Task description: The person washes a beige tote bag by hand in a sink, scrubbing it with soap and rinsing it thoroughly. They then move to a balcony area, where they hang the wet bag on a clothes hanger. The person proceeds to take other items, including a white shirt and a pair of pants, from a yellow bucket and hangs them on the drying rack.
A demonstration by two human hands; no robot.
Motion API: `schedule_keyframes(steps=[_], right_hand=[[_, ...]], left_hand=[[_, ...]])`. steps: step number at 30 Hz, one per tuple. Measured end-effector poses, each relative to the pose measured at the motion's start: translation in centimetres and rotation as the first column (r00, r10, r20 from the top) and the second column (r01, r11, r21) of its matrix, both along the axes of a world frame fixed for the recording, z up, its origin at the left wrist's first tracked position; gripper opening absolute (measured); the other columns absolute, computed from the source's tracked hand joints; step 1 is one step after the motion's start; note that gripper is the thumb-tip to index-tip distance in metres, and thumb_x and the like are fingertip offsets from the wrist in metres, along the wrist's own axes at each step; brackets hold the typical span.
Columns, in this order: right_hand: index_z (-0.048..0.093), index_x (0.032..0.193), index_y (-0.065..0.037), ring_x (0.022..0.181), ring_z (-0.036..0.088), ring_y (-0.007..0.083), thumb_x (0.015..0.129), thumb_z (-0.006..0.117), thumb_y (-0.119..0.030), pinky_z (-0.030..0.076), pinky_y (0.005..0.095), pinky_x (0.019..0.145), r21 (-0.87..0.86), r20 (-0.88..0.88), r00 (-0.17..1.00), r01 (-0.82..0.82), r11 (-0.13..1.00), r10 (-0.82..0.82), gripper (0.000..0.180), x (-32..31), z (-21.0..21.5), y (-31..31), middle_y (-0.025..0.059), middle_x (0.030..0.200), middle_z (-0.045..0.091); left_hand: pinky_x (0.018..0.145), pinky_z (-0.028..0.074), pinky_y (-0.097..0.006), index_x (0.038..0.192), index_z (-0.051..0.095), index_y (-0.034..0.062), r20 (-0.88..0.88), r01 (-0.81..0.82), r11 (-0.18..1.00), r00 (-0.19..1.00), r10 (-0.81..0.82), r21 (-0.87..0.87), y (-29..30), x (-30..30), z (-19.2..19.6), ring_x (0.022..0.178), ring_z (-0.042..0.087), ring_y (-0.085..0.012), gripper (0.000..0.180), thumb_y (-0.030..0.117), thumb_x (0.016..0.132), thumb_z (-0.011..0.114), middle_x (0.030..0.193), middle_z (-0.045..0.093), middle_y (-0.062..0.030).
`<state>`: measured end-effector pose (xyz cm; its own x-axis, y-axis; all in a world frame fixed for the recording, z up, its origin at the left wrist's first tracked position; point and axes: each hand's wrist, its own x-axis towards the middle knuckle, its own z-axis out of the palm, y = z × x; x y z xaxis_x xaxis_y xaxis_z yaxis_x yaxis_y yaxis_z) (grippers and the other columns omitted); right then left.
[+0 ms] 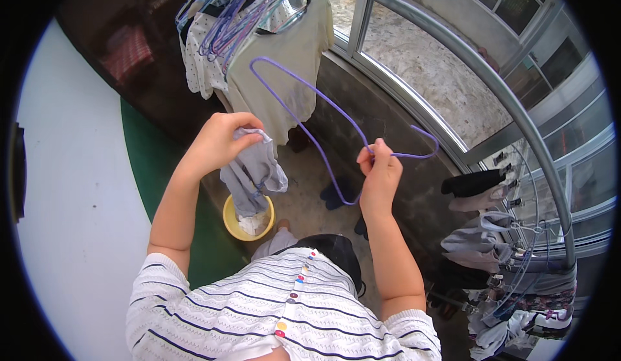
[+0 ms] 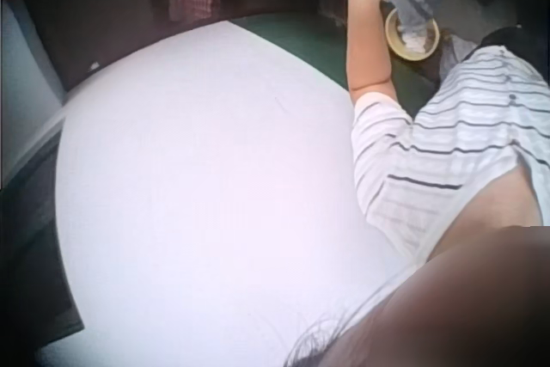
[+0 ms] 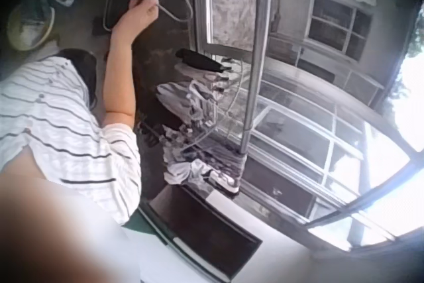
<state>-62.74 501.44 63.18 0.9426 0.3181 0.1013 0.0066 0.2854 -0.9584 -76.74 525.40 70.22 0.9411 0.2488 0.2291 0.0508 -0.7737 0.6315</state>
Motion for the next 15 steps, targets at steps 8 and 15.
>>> schedule_keyframes(steps=[8, 15], right_hand=[[0.046, 0.075, -0.007, 0.065, 0.032, 0.0131, 0.101, 0.039, -0.028, 0.029, 0.0289, 0.065, 0.510, -0.057, 0.894, -0.357, 0.783, 0.445, 0.034, -2.3, 1.0, -5.8, 0.0005, 0.066, 0.036], [0.043, 0.071, -0.008, 0.057, 0.028, 0.0112, 0.101, 0.036, -0.024, 0.026, 0.0286, 0.057, 0.688, -0.012, 0.903, -0.304, 0.659, 0.429, 0.035, -3.8, 4.3, -11.4, -0.0005, 0.061, 0.033]], left_hand=[[0.075, 0.049, -0.029, 0.094, 0.067, -0.0007, -0.044, -0.121, 0.986, 0.992, 0.116, -0.116, -8.0, -0.9, 0.0, 0.078, 0.064, -0.0166, 0.018, 0.012, 0.080, 0.066, 0.082, 0.068, -0.0093], [0.074, 0.048, -0.027, 0.092, 0.067, -0.0008, -0.041, -0.139, 0.984, 0.990, 0.136, -0.115, -12.0, -1.1, 1.4, 0.077, 0.063, -0.0140, 0.017, 0.012, 0.081, 0.066, 0.080, 0.067, -0.0079]])
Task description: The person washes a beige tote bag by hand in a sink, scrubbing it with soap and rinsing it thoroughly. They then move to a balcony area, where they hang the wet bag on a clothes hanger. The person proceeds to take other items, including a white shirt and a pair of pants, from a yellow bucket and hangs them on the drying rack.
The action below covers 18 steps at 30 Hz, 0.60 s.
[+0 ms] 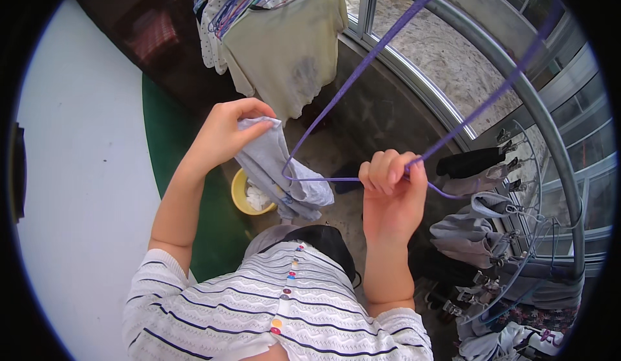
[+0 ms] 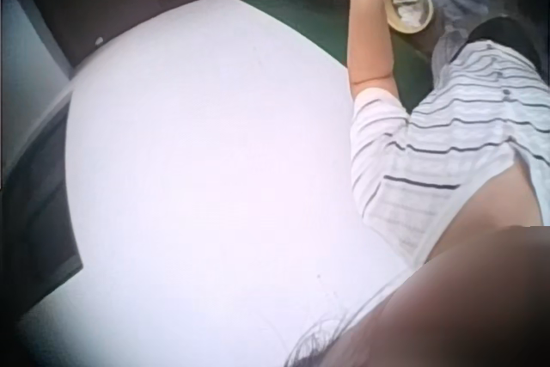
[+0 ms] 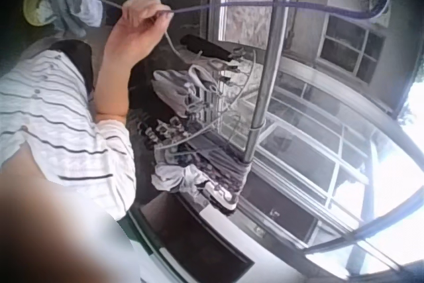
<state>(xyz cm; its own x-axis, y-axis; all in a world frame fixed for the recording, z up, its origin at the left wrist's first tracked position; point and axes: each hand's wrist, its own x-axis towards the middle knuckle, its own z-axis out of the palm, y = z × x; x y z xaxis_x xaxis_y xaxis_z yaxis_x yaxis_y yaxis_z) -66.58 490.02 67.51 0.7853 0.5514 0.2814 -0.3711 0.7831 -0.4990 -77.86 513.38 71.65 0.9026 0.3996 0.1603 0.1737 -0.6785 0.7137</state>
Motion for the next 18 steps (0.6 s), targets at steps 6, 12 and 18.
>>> schedule_keyframes(steps=[6, 12, 18], right_hand=[[0.041, 0.069, -0.006, 0.058, 0.030, 0.0125, 0.099, 0.038, -0.023, 0.027, 0.0299, 0.057, -0.139, 0.095, 0.986, 0.148, 0.979, -0.135, 0.035, -1.0, -1.5, 1.1, 0.0007, 0.059, 0.034], [0.041, 0.068, -0.006, 0.060, 0.031, 0.0131, 0.097, 0.041, -0.024, 0.027, 0.0304, 0.059, -0.118, 0.167, 0.966, 0.220, 0.968, -0.199, 0.034, -1.4, -2.3, 2.5, 0.0013, 0.060, 0.035], [0.044, 0.069, -0.005, 0.063, 0.036, 0.0138, 0.097, 0.044, -0.024, 0.030, 0.0294, 0.061, -0.180, 0.071, 0.992, 0.116, 0.977, -0.105, 0.034, -2.7, -7.8, 9.0, 0.0024, 0.063, 0.040]], left_hand=[[0.076, 0.049, -0.027, 0.092, 0.067, -0.0005, 0.044, 0.105, 0.994, 0.994, -0.104, -0.032, -0.9, 0.0, 1.3, 0.078, 0.064, -0.0152, 0.015, 0.010, 0.081, 0.066, 0.082, 0.068, -0.0077], [0.077, 0.049, -0.027, 0.092, 0.067, -0.0003, 0.051, 0.179, 0.984, 0.983, -0.177, -0.027, 0.7, -1.3, 1.7, 0.078, 0.065, -0.0162, 0.013, 0.007, 0.081, 0.067, 0.083, 0.069, -0.0085], [0.075, 0.049, -0.026, 0.090, 0.067, -0.0001, 0.140, 0.145, 0.987, 0.981, -0.134, -0.073, 3.2, -2.4, 1.5, 0.078, 0.064, -0.0137, 0.011, 0.005, 0.081, 0.067, 0.083, 0.068, -0.0066]])
